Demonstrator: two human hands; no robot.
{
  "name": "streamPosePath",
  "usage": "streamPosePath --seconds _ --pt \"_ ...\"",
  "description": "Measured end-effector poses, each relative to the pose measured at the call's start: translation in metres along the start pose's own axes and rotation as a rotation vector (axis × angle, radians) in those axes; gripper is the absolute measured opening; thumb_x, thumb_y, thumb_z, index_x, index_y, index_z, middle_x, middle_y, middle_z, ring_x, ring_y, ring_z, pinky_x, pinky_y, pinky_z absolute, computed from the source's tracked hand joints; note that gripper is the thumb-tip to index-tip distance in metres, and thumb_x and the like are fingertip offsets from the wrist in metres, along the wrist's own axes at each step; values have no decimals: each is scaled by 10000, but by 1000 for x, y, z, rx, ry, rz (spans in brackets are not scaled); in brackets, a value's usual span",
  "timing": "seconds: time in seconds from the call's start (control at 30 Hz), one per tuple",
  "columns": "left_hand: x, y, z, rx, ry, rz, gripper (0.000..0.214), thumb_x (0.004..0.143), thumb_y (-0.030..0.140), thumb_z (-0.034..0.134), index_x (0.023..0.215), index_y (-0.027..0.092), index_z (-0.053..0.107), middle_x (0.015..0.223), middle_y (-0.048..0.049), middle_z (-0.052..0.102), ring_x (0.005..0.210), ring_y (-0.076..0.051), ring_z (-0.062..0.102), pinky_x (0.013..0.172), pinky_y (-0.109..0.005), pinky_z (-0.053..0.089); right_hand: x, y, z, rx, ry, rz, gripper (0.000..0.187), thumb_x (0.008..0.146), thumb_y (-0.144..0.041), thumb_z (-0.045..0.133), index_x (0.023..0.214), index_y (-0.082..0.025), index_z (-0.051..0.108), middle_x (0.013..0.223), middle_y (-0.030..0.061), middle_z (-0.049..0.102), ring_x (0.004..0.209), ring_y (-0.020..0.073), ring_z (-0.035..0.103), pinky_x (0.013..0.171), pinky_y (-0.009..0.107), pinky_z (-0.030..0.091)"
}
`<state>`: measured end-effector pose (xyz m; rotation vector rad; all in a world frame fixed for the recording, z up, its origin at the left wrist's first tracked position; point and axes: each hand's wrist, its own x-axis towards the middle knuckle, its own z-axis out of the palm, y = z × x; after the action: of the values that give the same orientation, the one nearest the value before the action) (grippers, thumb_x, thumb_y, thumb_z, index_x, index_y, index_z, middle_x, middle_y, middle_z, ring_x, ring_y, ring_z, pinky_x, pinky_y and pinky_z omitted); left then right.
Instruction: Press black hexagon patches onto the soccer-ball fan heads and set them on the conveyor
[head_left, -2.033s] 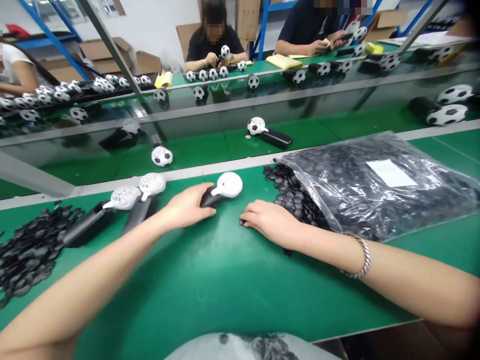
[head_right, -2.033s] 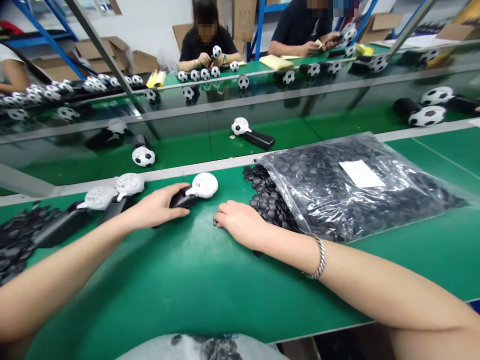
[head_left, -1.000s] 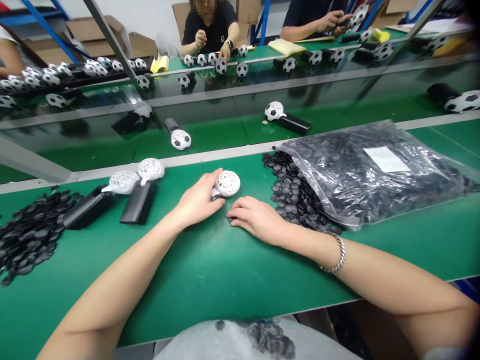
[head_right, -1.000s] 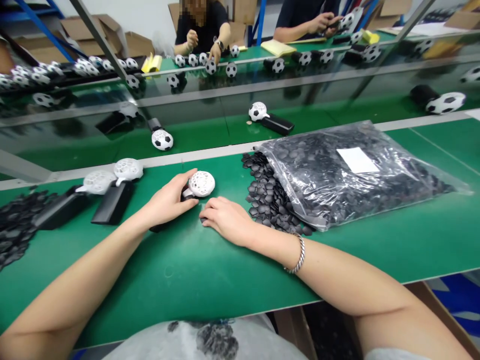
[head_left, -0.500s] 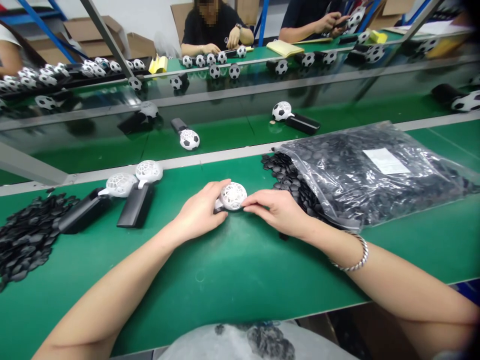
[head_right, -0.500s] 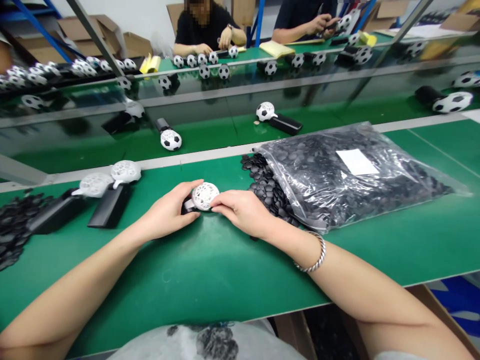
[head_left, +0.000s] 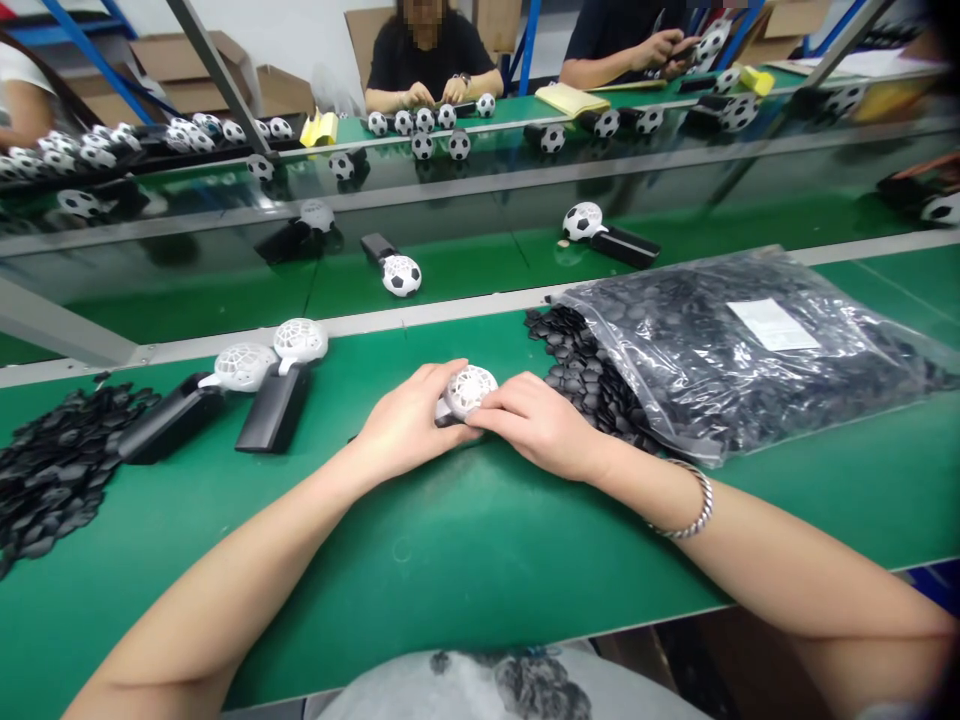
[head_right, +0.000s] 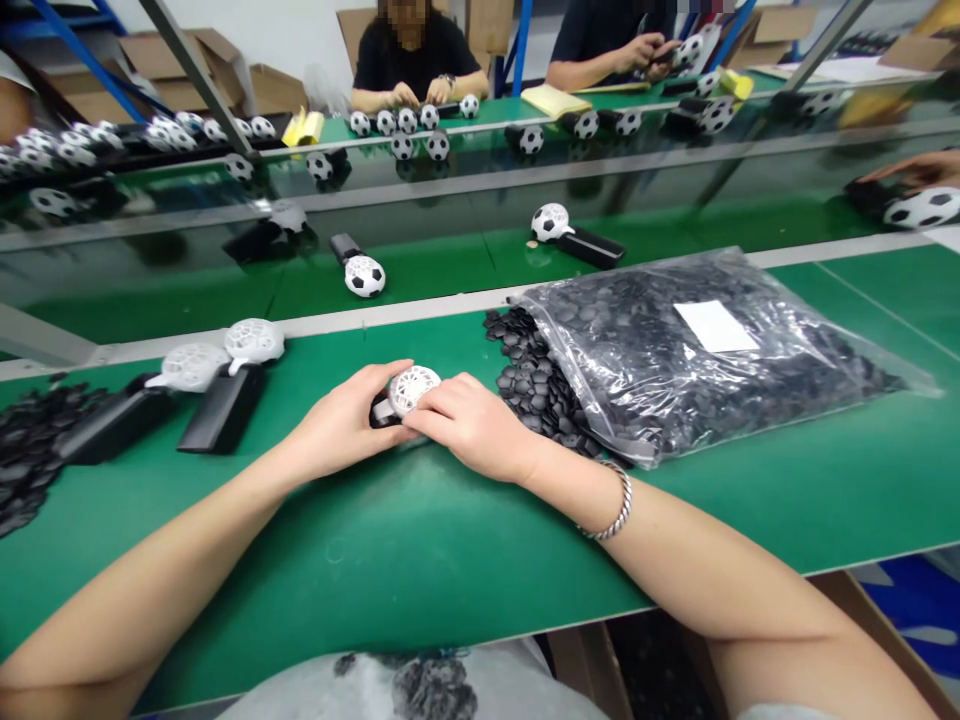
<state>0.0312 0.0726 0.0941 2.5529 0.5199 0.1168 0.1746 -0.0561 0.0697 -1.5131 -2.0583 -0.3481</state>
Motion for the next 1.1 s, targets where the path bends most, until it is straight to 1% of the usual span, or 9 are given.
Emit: streamPosePath --seconds 0.17,0.33,0.53,0.63,0.73,0.83,0.9,1.0,1.1 --pt "1 1 3 24 41 -22 583 731 450 578 1254 266 400 1219 -36 519 1062 -244 528 848 -356 455 1 5 8 200 98 188 155 850 -309 520 907 -174 570 883 66 637 830 177 562 728 318 437" --pt "3 1 3 -4 62 -23 542 714 453 600 1202 280 440 1135 -16 560 964 -220 566 752 -321 478 -1 9 10 432 27 467 398 793 -350 588 1136 -186 471 1196 119 536 1062 227 531 832 372 477" --pt "4 -1 3 0 83 5 496 749 465 561 1199 278 464 1113 -24 581 944 -227 574 756 -328 468 0 -1 14 418 -6 521 407 809 -280 559 1180 -163 439 1203 125 537 970 207 569 793 354 483" --pt "4 -2 3 27 69 2 501 753 461 552 1209 275 459 1115 -30 581 933 -232 577 739 -329 468 3 6 9 427 -21 520 358 809 -297 562 1134 -168 482 1138 102 576 867 167 586 749 312 480" --pt "4 -1 2 43 49 -27 524 732 457 577 1208 284 443 1136 -20 570 925 -230 580 710 -324 474 4 29 -8 263 -101 571 221 805 -315 574 965 -163 583 937 66 627 813 161 579 733 291 463" --pt "3 0 1 33 34 -52 552 710 446 605 1211 295 429 1174 -9 551 942 -225 574 717 -324 480 0 56 -26 -218 -215 766 169 791 -308 589 795 -146 637 875 125 617 882 247 550 693 333 447" --pt "4 0 -1 17 16 -56 556 698 434 617 1206 302 434 1178 -3 549 929 -220 578 716 -325 485 -5 67 -33 -405 -333 872 193 788 -326 586 771 -143 647 869 150 621 873 281 553 626 332 433" --pt "5 -4 -5 3 -3 -37 554 687 358 624 1207 305 441 1189 6 549 957 -218 571 757 -333 483 -10 70 -34 -373 -437 881 167 792 -322 574 802 -175 652 854 103 642 775 240 589 561 292 401" --pt "7 -8 -9 30 -15 39 550 698 208 548 1230 298 444 1240 12 533 1088 -226 514 867 -352 437 -9 60 -33 -236 -392 768 99 792 -251 570 790 -197 653 828 53 660 748 202 598 585 276 399"
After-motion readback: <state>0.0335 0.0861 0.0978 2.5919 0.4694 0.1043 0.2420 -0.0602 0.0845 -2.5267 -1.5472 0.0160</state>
